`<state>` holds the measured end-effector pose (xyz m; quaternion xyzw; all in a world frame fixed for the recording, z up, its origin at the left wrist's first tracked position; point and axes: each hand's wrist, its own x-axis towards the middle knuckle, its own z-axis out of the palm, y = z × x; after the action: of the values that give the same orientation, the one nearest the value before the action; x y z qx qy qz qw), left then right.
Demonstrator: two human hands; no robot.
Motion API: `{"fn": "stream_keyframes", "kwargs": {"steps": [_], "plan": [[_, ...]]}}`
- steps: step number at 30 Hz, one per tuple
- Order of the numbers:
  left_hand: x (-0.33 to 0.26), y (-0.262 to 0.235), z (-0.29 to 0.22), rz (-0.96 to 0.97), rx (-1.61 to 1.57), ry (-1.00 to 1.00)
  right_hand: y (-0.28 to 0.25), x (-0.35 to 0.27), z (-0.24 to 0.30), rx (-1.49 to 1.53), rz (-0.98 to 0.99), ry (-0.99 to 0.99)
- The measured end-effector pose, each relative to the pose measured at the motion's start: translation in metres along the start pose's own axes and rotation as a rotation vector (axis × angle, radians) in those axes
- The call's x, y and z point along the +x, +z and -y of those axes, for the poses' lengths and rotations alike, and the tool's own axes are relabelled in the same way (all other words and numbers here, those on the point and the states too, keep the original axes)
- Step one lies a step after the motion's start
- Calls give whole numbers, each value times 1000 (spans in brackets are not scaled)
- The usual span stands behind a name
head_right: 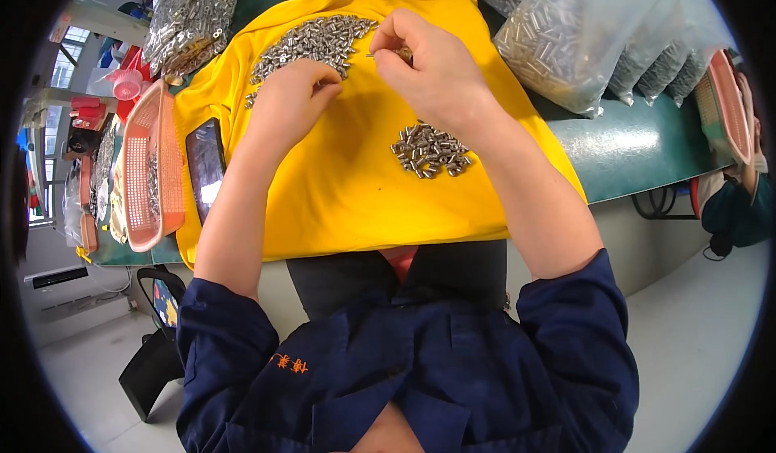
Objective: Sorting and inspecting small metal hardware pieces on a yellow cloth at a workbench.
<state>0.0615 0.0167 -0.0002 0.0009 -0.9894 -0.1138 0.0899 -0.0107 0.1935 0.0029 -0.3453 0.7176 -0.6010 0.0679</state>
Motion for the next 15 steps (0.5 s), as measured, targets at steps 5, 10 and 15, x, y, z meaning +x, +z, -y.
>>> {"fn": "stream_keyframes", "kwargs": {"steps": [5, 10, 15], "plan": [[-5, 5, -13, 91, -1399, -231, -3, -2, 4, 38, 69, 7], [-7, 16, -13, 91, -1693, -335, 3, -4, 4, 65, 125, -38], [-6, 19, -11, 105, -1809, -286, 1, -4, 8, 32, 135, 18]]}}
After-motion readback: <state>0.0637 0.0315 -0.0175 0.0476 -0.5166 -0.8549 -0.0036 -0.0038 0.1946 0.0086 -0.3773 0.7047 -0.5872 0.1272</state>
